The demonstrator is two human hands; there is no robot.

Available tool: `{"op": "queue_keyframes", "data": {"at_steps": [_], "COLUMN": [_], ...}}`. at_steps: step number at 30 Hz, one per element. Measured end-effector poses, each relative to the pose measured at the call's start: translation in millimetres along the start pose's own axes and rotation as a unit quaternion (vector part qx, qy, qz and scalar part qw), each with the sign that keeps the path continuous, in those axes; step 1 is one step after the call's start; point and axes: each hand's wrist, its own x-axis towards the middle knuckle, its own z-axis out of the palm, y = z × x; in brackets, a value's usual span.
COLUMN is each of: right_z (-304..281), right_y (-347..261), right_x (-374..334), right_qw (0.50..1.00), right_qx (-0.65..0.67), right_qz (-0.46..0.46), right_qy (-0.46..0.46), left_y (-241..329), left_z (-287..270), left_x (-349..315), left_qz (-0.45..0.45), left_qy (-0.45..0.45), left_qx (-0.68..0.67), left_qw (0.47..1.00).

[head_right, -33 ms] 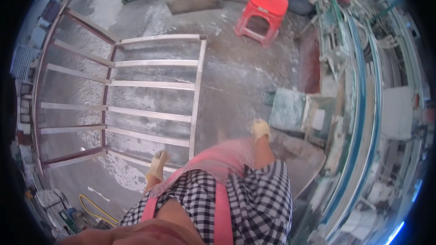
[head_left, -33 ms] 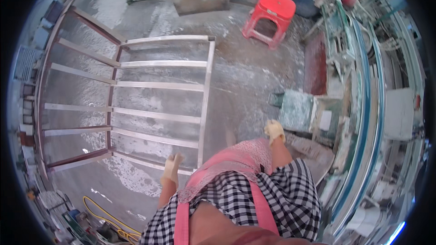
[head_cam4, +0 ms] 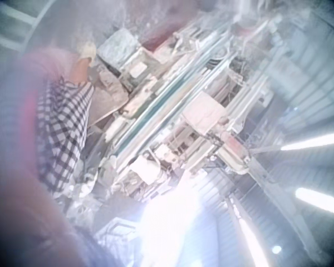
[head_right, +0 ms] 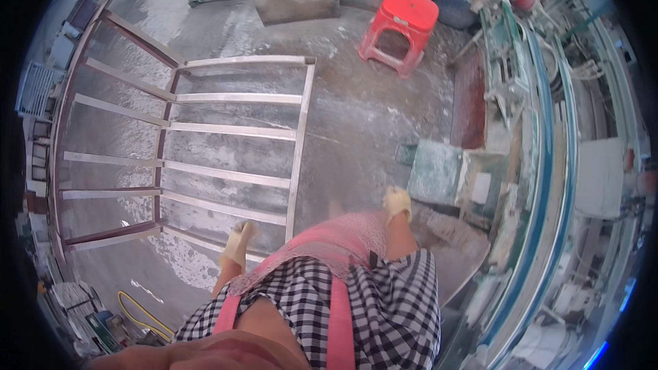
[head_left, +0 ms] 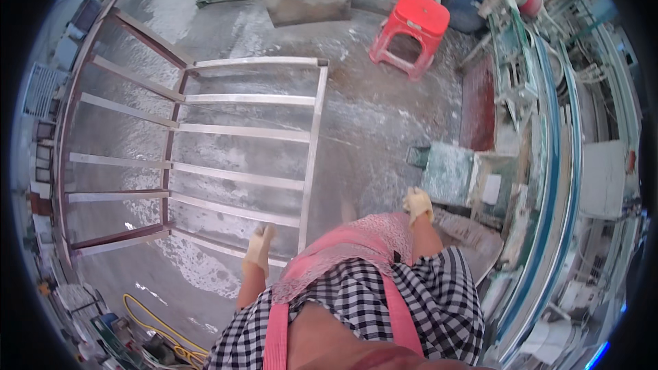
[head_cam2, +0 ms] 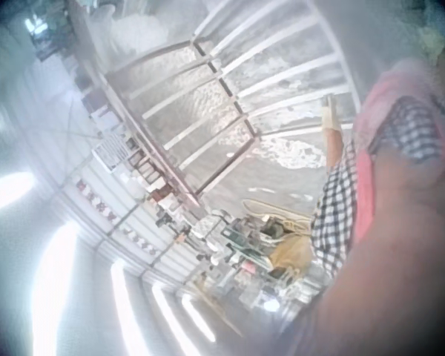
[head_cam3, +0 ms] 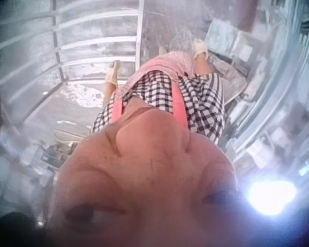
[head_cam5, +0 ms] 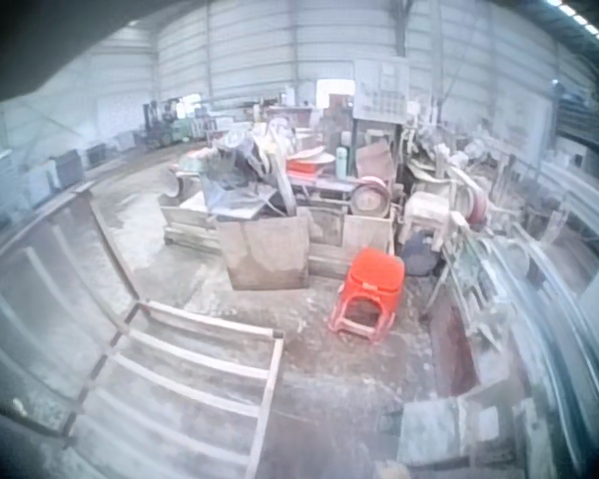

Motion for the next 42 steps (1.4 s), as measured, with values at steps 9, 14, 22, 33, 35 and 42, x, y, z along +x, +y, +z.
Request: {"op": "queue_keyframes", "data": {"at_steps": [9,14,22,33,35,42], "right_z": [-82.7,-85.4,-110.6,-105.5,-93.3,-73.8], "right_y": [-5.0,-60.4,-119.7,-262.9,-288.0,-406.1], "right_x": [42.4,40.9,92.6,211.4,225.5,342.2], "right_qw": [0.998,0.992,0.993,0.990,0.995,0.997], "right_qx": [-0.010,0.012,0.055,-0.050,-0.022,0.016], "right_qz": [-0.054,-0.101,-0.061,-0.123,-0.069,-0.052], "right_qy": [0.024,0.073,0.083,0.051,0.073,0.058], "left_y": [58.1,36.7,114.7,376.2,406.8,441.7], "left_z": [55.2,54.5,94.3,160.8,165.2,165.6], "left_x": [102.6,159.3,298.0,342.7,348.7,371.2], "left_qz": [0.030,0.085,0.100,0.074,0.115,0.021], "left_qy": [-0.002,0.012,0.058,-0.014,-0.015,0.038], "left_qx": [-0.010,0.249,0.175,0.015,-0.003,-0.064], "left_qw": [0.999,0.965,0.978,0.997,0.993,0.997]}}
